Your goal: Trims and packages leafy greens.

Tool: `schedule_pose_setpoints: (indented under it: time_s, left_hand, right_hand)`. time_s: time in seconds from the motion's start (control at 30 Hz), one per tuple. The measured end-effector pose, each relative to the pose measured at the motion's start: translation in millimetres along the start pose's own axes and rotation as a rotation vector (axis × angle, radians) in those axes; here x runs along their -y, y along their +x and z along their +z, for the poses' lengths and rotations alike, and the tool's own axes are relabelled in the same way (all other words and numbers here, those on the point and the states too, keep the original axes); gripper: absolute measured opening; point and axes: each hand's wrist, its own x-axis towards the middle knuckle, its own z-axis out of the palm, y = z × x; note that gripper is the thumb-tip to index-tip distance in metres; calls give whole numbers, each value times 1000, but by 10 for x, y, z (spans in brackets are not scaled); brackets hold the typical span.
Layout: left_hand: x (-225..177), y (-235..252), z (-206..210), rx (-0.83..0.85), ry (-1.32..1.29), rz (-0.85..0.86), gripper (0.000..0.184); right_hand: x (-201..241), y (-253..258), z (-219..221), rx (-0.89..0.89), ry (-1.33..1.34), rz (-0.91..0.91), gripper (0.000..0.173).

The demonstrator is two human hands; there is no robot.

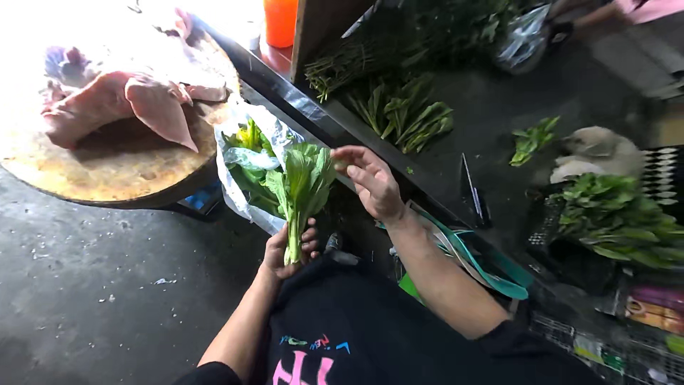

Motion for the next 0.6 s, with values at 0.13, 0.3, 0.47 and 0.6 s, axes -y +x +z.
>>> schedule_pose_setpoints:
  time_s: [0.13, 0.3, 0.47, 0.6]
  left_hand:
    - [-16, 41, -15, -18, 107, -31, 50]
    - [5, 135, 243, -399, 791, -39, 27]
    - [161, 243, 127, -413, 764, -13, 29]
    - [274, 241, 74, -447, 453, -7, 31]
  right_hand:
    - [-276, -349, -7, -127, -81, 96, 29]
    - [-239, -473, 294, -17, -360, 395, 45]
    - [-323, -515, 304, 147, -588, 425, 58]
    - [-401, -615, 286, 118, -540, 185, 60]
